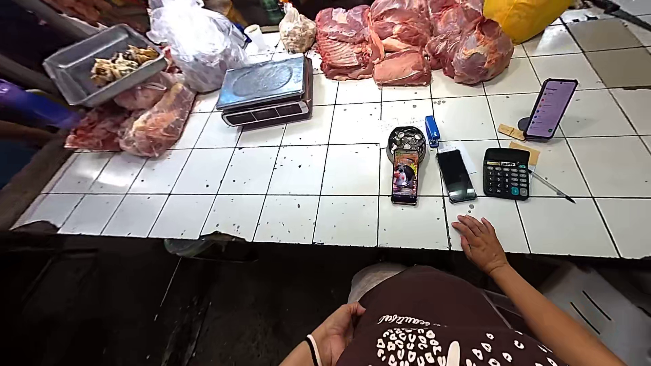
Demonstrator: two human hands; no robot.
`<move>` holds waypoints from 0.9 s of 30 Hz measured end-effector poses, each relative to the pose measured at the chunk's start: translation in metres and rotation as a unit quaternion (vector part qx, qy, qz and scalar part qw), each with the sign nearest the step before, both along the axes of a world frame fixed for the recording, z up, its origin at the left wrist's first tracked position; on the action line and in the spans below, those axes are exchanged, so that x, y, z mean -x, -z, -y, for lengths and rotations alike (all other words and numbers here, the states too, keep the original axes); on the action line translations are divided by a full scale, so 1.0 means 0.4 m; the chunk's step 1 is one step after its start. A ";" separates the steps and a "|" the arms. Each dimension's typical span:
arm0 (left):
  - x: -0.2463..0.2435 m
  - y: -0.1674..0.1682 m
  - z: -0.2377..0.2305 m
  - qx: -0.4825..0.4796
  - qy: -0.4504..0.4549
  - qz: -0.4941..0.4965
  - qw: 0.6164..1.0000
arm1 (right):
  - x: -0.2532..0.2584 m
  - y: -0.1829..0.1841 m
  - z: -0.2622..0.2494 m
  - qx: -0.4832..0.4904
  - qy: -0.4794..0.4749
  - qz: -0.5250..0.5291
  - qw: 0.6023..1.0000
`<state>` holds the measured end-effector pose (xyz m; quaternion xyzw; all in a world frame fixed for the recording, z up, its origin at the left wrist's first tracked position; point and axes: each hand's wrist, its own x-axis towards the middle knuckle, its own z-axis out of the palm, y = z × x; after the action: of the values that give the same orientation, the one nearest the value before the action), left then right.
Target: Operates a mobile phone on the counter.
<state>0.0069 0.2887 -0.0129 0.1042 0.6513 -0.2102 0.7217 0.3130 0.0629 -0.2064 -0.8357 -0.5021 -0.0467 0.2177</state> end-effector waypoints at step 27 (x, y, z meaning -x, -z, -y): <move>-0.024 0.044 -0.207 0.040 0.146 -0.012 0.988 | 0.139 -0.122 -0.053 0.105 0.231 -0.230 0.939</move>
<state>0.0165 0.3715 -0.0304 0.1668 0.6286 -0.3401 0.6792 0.2576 0.0841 -0.1577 -0.9348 -0.2332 0.1506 0.2218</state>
